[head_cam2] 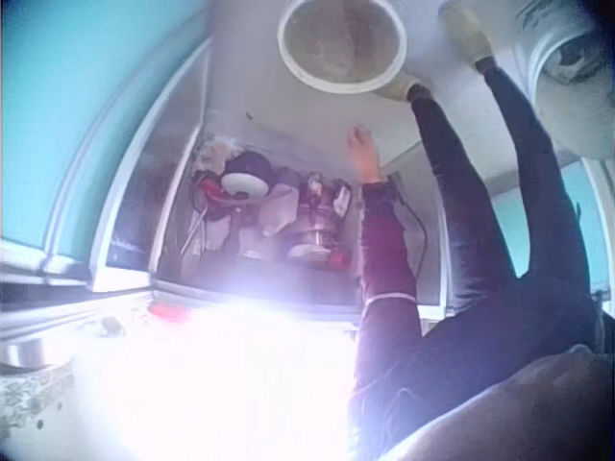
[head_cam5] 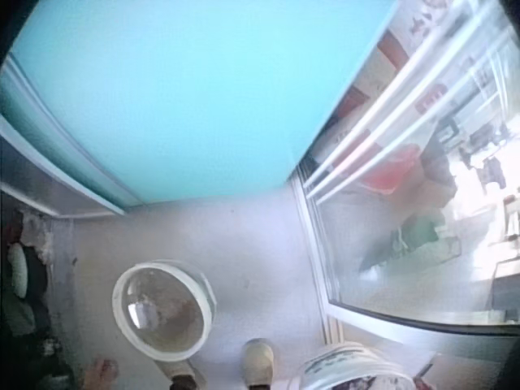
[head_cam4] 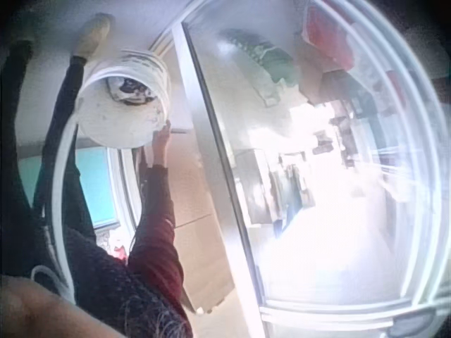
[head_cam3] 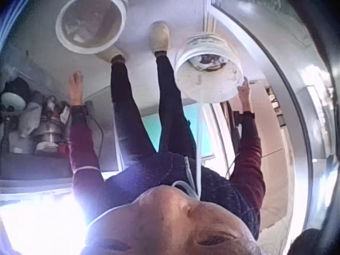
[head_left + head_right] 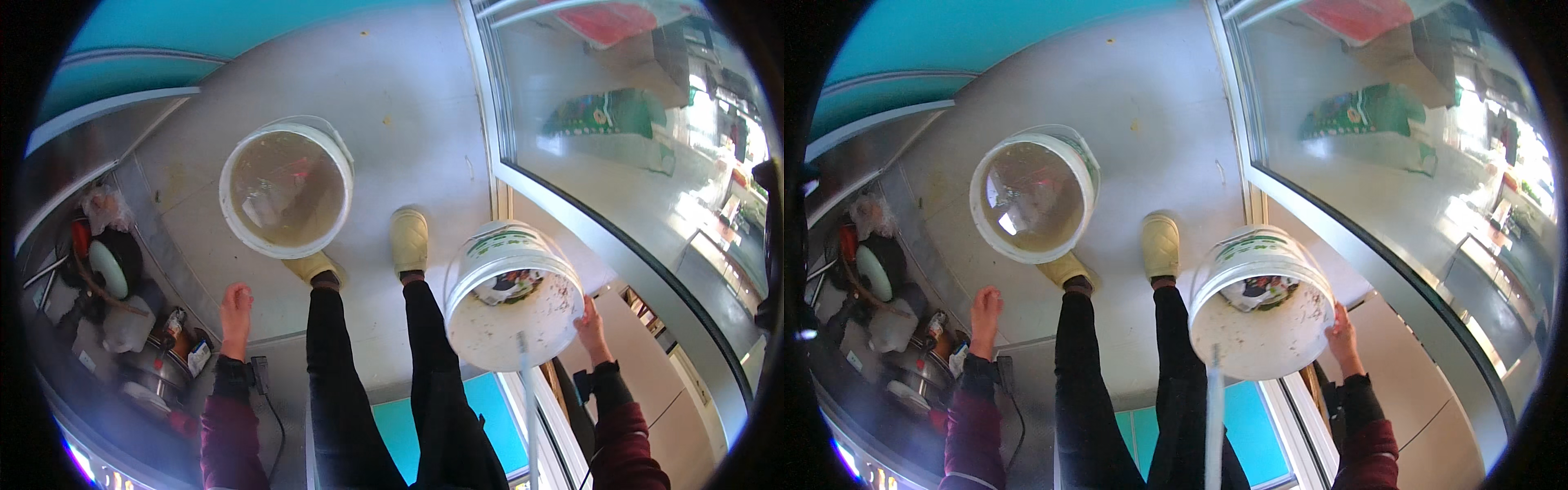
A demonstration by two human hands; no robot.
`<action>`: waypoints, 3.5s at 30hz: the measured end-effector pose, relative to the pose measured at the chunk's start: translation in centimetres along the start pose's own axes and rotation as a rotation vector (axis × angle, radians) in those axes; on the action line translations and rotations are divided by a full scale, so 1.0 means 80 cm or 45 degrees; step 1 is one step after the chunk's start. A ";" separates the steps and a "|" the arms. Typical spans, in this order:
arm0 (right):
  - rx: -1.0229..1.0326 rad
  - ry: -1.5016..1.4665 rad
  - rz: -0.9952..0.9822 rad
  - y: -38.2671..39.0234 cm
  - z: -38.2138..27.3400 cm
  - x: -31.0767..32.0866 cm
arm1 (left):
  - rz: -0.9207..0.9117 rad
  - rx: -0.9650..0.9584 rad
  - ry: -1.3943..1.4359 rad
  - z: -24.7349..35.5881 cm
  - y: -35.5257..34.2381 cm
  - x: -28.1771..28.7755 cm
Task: The person washes a blue cloth in a metal bowl at the sink, then wipes the countertop and stovetop. They scrub a cleaver with a steel wool pad, rinse it, and clean the sink drain by removing the strainer, emptying debris into a bucket, and replacing the strainer.
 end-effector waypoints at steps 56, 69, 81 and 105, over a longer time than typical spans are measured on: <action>0.183 -0.961 -0.399 -0.116 -0.559 -0.376 | -0.148 0.275 0.913 0.229 -0.170 -0.036; 0.260 -0.905 -0.027 -0.235 -0.528 -0.187 | -0.346 0.138 0.860 0.415 -0.158 -0.131; 0.222 -0.903 -0.052 -0.378 -0.501 -0.120 | -0.475 0.077 0.813 0.532 -0.189 -0.254; 0.533 -0.057 -0.898 -0.095 -0.544 -0.256 | 0.910 -0.533 -0.121 0.170 0.056 0.070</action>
Point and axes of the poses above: each hand's wrist, its own y-axis away from the middle knuckle, its own x-axis out of the back of the hand, z = x × y, the point moved 7 cm from there along -y, towards the middle knuckle, and after that the axes turned 7 degrees about z, right-handed, at the moved point
